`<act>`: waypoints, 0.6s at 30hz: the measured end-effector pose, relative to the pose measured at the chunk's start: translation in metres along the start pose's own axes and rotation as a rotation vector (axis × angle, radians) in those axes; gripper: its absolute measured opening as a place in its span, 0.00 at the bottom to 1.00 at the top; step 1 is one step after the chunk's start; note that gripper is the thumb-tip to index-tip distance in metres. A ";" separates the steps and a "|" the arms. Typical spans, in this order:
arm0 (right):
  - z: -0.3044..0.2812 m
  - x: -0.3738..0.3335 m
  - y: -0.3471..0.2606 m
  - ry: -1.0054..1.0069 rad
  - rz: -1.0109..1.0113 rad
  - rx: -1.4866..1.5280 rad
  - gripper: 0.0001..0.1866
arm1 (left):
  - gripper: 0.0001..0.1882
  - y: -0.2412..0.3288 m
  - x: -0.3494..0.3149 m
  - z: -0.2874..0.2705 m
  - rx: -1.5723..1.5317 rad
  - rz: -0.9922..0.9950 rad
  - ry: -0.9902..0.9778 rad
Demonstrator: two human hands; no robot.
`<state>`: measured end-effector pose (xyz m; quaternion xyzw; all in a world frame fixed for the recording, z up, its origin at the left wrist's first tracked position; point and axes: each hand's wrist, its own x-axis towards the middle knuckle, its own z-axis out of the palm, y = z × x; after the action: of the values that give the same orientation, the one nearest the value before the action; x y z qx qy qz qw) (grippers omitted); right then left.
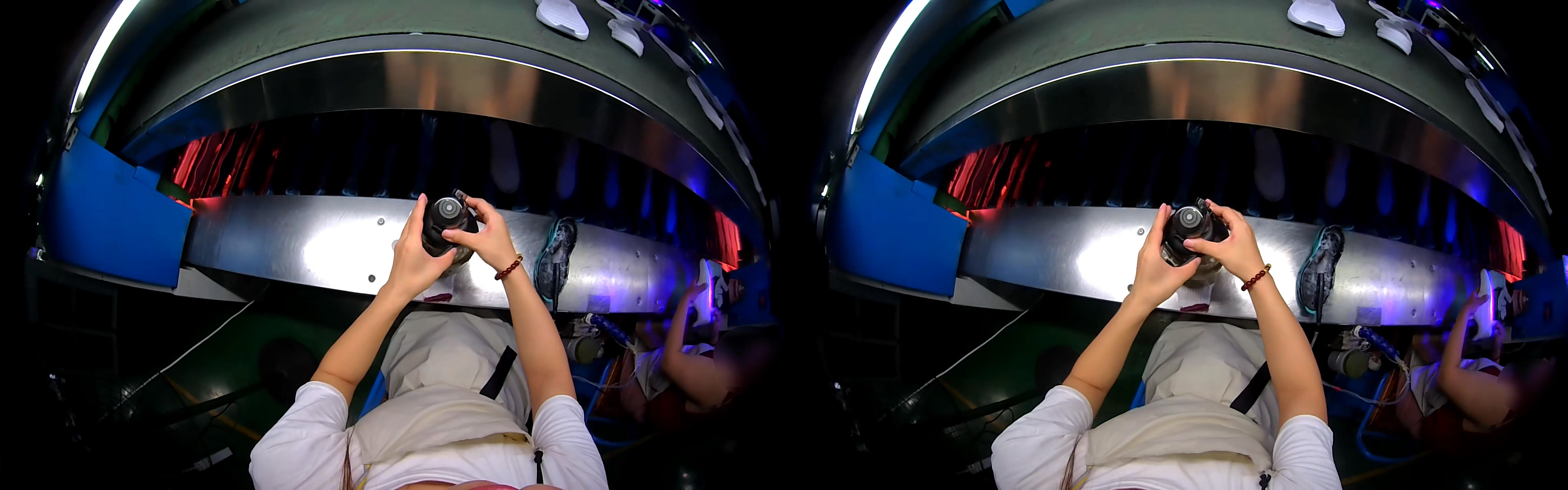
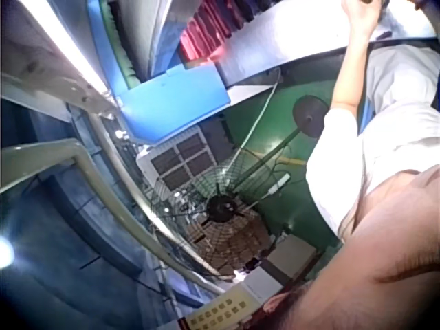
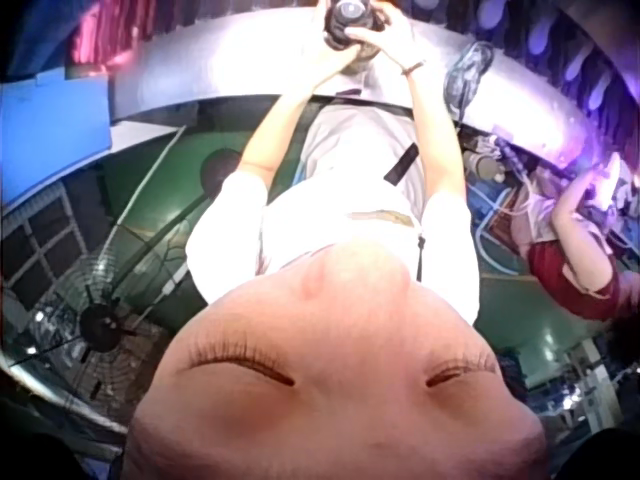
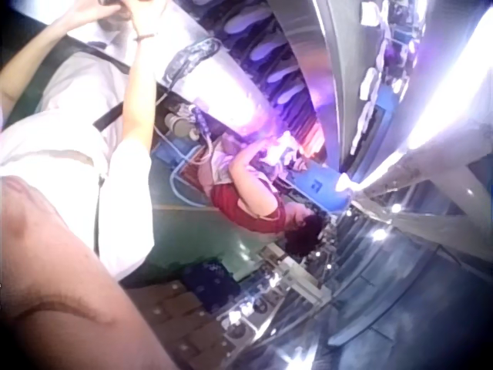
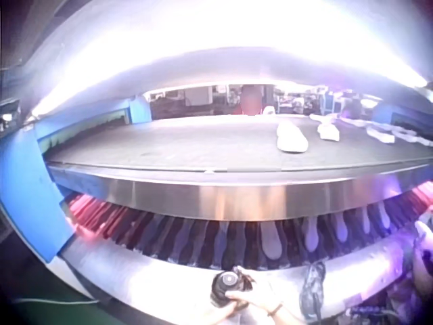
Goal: The person uses a brush to apply a liquid substance to the edges and bottom surface of a shoe sole. The person picks up a sole from a conveyor belt, paints the perimeter and parts of the base by hand, and then places the sole back onto the belt, repeating this with multiple soles.
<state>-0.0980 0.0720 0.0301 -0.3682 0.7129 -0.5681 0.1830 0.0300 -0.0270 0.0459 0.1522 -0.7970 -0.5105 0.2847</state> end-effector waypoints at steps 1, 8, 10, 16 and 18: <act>-0.002 -0.002 -0.001 0.005 -0.007 -0.003 0.41 | 0.47 0.001 0.000 0.000 -0.001 0.008 0.000; -0.003 -0.014 -0.033 -0.023 -0.242 -0.131 0.46 | 0.52 -0.015 -0.003 -0.011 -0.220 0.104 -0.005; -0.002 -0.017 -0.039 0.018 -0.363 -0.161 0.47 | 0.52 -0.014 -0.003 -0.018 -0.158 0.311 -0.014; 0.002 -0.020 -0.034 0.033 -0.345 -0.130 0.46 | 0.50 -0.004 -0.004 -0.027 -0.070 0.324 -0.062; 0.003 -0.021 -0.032 0.028 -0.331 -0.111 0.46 | 0.50 -0.006 -0.007 -0.025 -0.063 0.293 -0.061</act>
<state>-0.0718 0.0820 0.0563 -0.4821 0.6753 -0.5552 0.0566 0.0506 -0.0441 0.0465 0.0096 -0.8026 -0.4924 0.3365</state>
